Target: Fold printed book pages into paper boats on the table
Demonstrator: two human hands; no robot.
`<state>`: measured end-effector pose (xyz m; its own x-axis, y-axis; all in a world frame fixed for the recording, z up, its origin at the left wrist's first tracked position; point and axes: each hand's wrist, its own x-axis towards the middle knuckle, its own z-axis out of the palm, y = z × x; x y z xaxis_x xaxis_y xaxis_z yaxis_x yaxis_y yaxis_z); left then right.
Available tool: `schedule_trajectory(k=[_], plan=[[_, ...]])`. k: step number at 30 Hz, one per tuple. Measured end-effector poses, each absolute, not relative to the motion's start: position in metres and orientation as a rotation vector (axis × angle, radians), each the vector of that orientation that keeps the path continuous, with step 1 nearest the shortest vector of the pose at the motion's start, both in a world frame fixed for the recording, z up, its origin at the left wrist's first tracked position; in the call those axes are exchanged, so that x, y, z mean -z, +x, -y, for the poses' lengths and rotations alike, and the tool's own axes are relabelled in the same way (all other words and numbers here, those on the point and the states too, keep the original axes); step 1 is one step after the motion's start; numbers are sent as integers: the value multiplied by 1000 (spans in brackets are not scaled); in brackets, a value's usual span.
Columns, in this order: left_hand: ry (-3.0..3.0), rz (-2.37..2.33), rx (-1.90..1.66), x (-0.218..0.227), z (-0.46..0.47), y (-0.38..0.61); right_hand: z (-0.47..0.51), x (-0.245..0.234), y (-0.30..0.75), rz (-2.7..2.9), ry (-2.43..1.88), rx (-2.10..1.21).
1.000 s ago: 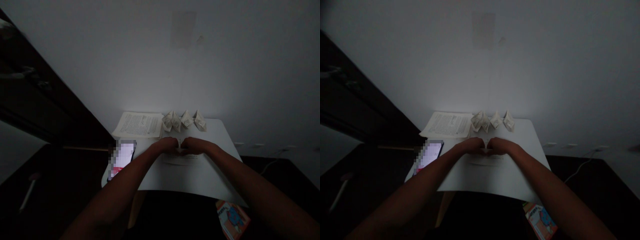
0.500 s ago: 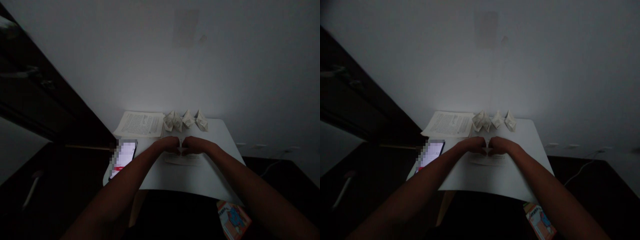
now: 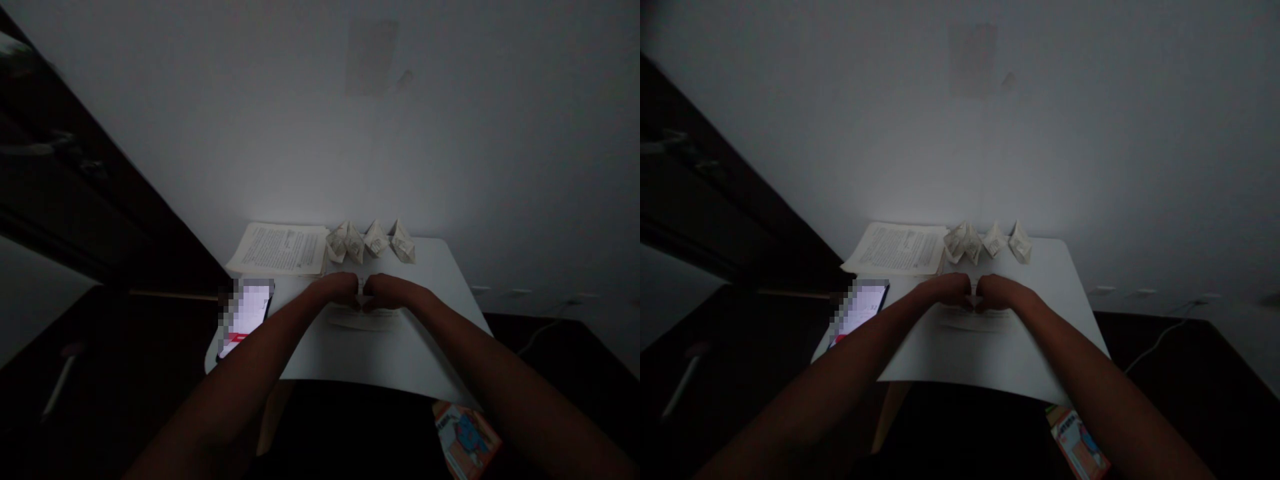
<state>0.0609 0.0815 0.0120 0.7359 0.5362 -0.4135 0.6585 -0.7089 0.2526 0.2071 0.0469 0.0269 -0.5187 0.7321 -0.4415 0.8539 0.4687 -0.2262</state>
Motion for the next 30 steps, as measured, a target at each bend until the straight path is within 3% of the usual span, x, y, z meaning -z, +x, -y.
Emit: schedule_trajectory(k=[30], plan=[[2508,-1078,505,-20,-76,68,-46,-25,202,-2337,1488,545]])
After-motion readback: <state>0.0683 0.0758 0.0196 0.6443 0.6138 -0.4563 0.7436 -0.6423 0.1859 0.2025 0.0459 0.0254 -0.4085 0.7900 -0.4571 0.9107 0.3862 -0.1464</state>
